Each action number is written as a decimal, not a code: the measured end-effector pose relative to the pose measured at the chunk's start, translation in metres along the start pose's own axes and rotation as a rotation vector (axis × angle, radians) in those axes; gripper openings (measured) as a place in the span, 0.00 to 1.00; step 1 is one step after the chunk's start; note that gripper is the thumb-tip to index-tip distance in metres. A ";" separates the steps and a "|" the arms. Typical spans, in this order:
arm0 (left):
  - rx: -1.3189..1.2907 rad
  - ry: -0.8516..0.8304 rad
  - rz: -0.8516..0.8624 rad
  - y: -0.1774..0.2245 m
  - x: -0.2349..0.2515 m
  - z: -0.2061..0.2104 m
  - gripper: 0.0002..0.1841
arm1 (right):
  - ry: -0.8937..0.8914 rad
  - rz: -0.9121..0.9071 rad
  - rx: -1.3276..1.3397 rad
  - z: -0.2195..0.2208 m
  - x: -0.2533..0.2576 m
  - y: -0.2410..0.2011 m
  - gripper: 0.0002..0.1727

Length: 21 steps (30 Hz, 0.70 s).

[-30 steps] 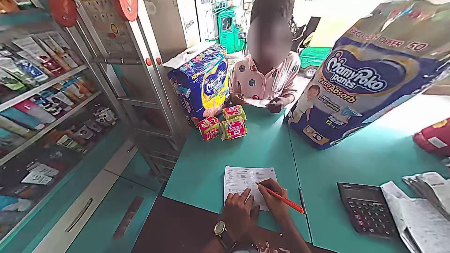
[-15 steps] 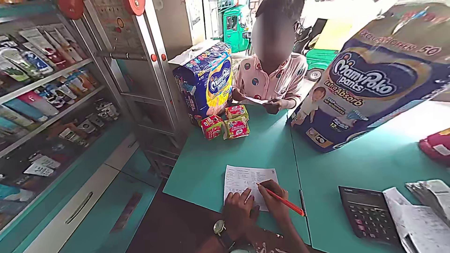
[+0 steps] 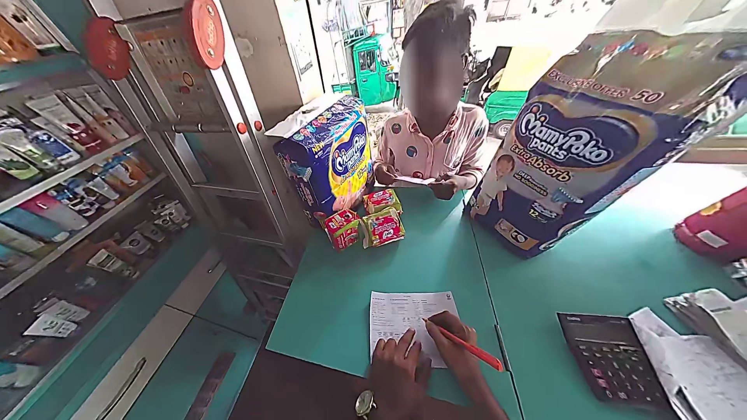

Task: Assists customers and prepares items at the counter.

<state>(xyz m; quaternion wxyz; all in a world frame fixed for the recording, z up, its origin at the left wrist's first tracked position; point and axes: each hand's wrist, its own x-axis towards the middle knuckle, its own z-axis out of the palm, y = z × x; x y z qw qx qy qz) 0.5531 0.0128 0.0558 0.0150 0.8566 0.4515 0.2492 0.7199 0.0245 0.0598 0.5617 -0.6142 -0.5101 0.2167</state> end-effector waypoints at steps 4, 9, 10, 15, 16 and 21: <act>-0.028 -0.038 0.016 0.000 -0.003 -0.003 0.22 | -0.012 -0.008 -0.054 -0.004 -0.001 -0.001 0.07; -0.024 0.046 0.055 -0.006 -0.002 0.008 0.21 | -0.036 -0.004 0.044 -0.006 0.002 0.001 0.04; -0.021 0.052 0.053 -0.006 -0.002 0.008 0.21 | -0.044 0.002 0.046 -0.006 0.002 0.000 0.04; -0.022 0.051 0.051 -0.006 -0.004 0.010 0.21 | -0.118 -0.021 0.002 -0.005 0.003 0.000 0.05; -0.023 0.052 0.056 -0.007 -0.003 0.010 0.21 | -0.129 -0.035 -0.015 -0.004 0.002 0.000 0.06; -0.027 0.045 0.058 -0.006 -0.003 0.009 0.22 | -0.173 -0.057 -0.084 -0.004 0.002 0.000 0.07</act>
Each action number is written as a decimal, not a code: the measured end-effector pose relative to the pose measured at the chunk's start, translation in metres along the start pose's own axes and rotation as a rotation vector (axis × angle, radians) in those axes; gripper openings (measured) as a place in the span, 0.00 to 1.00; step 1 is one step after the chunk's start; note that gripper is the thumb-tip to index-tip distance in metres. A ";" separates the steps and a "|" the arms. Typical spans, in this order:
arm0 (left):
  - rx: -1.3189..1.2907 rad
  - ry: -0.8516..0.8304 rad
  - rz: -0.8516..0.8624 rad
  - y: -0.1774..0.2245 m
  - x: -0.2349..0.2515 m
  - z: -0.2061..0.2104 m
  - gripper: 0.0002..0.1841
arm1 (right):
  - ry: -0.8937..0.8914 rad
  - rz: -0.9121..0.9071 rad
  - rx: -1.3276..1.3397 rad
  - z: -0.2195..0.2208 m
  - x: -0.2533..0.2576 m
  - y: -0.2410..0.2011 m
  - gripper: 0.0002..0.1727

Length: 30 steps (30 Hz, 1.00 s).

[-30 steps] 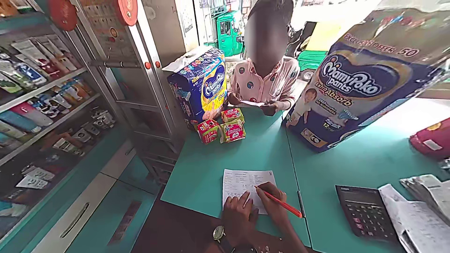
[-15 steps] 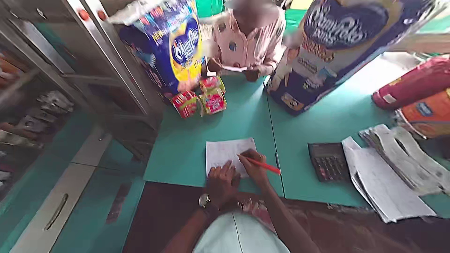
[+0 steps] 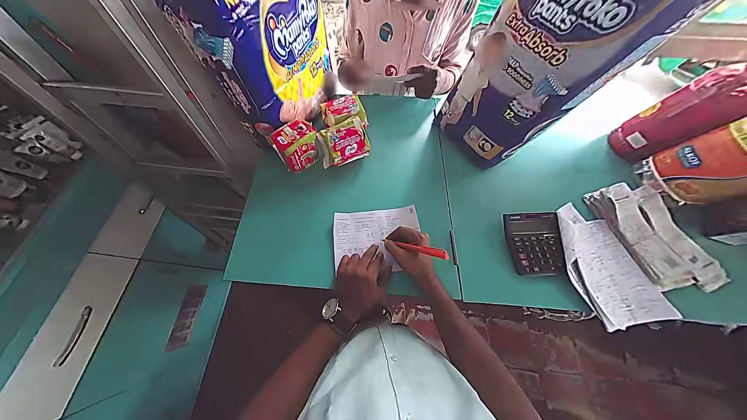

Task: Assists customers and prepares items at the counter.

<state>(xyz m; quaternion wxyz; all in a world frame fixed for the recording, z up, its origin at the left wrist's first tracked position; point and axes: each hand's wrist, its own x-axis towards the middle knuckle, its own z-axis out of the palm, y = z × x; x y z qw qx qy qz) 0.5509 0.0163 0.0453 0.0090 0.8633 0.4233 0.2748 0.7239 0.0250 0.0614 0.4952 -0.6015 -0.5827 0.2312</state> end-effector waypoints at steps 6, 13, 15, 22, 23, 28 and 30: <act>-0.008 -0.002 -0.002 0.001 0.001 -0.001 0.22 | 0.474 0.077 0.387 -0.011 -0.005 -0.005 0.07; -0.020 0.000 -0.015 0.001 0.000 0.001 0.22 | 0.515 0.070 0.706 -0.052 -0.021 -0.049 0.10; -0.017 -0.014 -0.014 0.002 0.000 -0.001 0.22 | 0.443 -0.046 0.620 -0.048 -0.032 -0.058 0.09; -0.018 -0.008 -0.011 0.000 0.000 0.000 0.22 | 0.477 -0.251 0.521 -0.042 -0.046 -0.083 0.15; -0.018 -0.009 -0.010 0.001 0.000 0.000 0.22 | 0.439 -0.223 0.493 -0.042 -0.045 -0.082 0.13; -0.043 -0.019 -0.002 0.000 0.002 -0.005 0.20 | 0.067 0.008 0.237 -0.015 -0.036 -0.051 0.08; -0.066 -0.040 -0.016 0.000 0.002 -0.006 0.19 | 0.028 0.005 0.068 -0.008 -0.033 -0.028 0.07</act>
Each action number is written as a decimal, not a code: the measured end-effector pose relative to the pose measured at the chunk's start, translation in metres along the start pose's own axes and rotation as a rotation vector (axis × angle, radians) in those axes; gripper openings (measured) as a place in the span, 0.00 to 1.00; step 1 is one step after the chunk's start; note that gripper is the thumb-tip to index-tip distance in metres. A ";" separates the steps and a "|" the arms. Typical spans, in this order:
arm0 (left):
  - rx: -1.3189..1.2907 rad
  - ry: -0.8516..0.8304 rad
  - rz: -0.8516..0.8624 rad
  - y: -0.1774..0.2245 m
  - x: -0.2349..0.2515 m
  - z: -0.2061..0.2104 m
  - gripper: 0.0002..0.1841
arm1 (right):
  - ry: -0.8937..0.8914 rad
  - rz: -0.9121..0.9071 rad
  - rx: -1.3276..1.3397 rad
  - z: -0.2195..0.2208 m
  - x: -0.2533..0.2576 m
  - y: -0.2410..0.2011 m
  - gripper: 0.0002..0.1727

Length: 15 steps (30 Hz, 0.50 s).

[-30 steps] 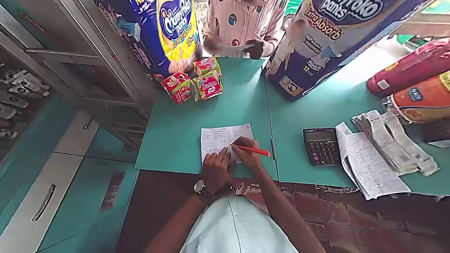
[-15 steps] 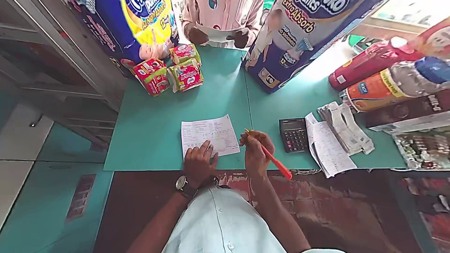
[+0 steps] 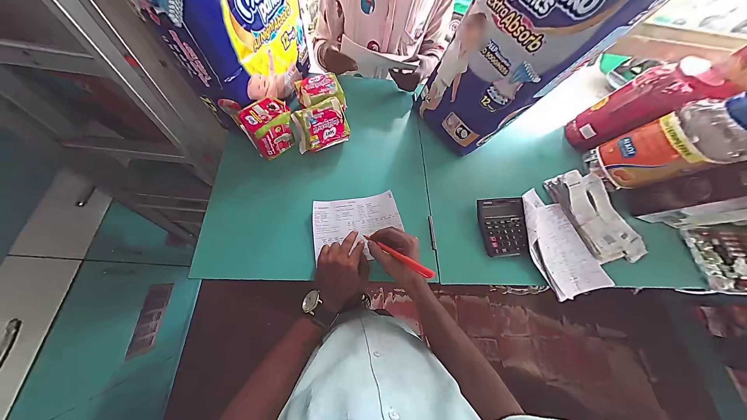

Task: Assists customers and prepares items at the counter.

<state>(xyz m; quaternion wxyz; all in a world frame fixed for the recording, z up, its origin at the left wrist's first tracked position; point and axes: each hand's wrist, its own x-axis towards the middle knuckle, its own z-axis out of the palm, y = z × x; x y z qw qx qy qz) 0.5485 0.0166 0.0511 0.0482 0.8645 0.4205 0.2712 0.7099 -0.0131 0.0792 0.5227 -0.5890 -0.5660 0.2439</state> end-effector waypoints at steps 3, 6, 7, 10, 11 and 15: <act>0.009 0.023 -0.008 -0.001 -0.001 0.004 0.18 | -0.005 0.022 -0.080 0.001 0.001 0.015 0.06; 0.033 0.031 0.001 -0.001 -0.001 0.003 0.18 | -0.011 0.027 -0.092 0.001 0.001 0.016 0.07; 0.036 0.030 0.001 -0.001 -0.001 0.003 0.18 | -0.014 0.014 -0.099 0.001 0.001 0.017 0.07; 0.051 0.051 -0.004 0.000 -0.001 0.005 0.17 | -0.010 -0.026 -0.080 0.001 0.002 0.020 0.07; 0.055 0.062 -0.004 0.000 -0.001 0.006 0.17 | -0.007 -0.035 -0.077 0.002 0.002 0.021 0.08; 0.059 0.062 0.002 0.000 -0.001 0.007 0.17 | -0.045 -0.044 -0.082 0.000 0.001 0.020 0.08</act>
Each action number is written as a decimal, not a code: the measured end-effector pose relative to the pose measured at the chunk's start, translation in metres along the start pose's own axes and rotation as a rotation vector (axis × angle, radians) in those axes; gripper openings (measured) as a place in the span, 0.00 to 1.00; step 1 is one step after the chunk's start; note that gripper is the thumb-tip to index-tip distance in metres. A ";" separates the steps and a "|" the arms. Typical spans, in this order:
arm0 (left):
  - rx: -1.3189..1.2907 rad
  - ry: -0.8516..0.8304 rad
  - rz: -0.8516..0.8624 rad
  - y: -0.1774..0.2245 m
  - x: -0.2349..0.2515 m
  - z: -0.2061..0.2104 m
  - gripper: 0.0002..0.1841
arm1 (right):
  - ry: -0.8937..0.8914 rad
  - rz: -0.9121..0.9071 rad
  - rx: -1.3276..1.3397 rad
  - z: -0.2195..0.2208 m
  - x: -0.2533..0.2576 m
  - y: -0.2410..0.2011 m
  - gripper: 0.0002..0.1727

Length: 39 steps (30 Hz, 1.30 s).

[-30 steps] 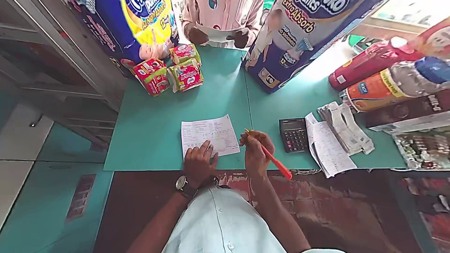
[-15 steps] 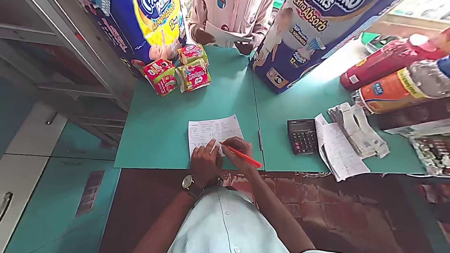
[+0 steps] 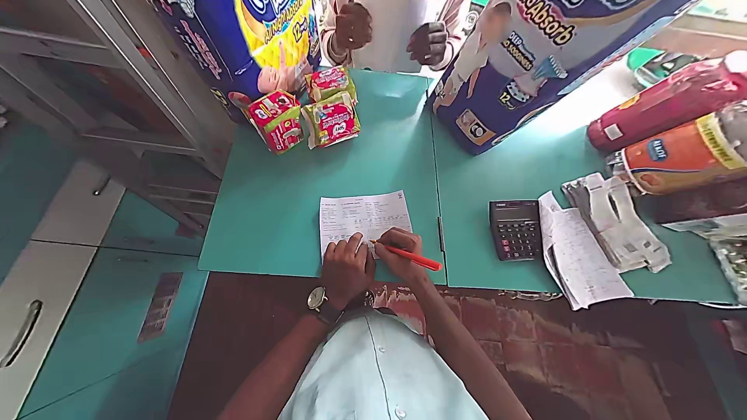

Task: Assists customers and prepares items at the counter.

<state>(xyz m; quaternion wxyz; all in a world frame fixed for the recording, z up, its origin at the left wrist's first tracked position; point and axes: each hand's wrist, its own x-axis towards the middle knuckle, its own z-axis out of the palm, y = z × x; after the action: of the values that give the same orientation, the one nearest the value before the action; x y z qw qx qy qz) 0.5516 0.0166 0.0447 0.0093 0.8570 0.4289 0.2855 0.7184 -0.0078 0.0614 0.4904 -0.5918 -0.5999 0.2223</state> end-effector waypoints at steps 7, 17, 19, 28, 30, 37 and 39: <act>0.011 0.000 0.001 0.000 0.001 0.000 0.17 | 0.046 -0.007 -0.043 0.001 0.000 0.001 0.09; 0.014 -0.013 0.000 -0.001 0.002 -0.001 0.17 | 0.055 0.016 -0.049 0.001 0.003 -0.002 0.08; 0.013 -0.015 -0.002 0.000 0.001 -0.002 0.17 | 0.032 0.023 -0.047 0.000 0.002 -0.002 0.08; -0.010 -0.010 -0.004 0.002 0.001 -0.002 0.16 | 0.041 0.018 -0.192 -0.026 0.000 0.004 0.08; -0.002 -0.019 -0.001 -0.001 0.000 -0.003 0.17 | 0.091 0.031 -0.179 -0.024 0.003 0.008 0.08; -0.105 0.097 0.009 -0.003 -0.003 -0.002 0.17 | 0.440 0.028 0.692 -0.049 -0.020 -0.007 0.03; -0.240 0.204 0.013 -0.006 -0.010 -0.005 0.17 | 0.458 0.017 0.724 -0.051 -0.041 -0.018 0.02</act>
<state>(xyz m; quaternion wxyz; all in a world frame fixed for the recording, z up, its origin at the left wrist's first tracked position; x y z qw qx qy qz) 0.5405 0.0121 0.0424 0.0661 0.8190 0.3848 0.4205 0.7457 -0.0654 0.0849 0.7852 -0.4204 -0.3538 0.2857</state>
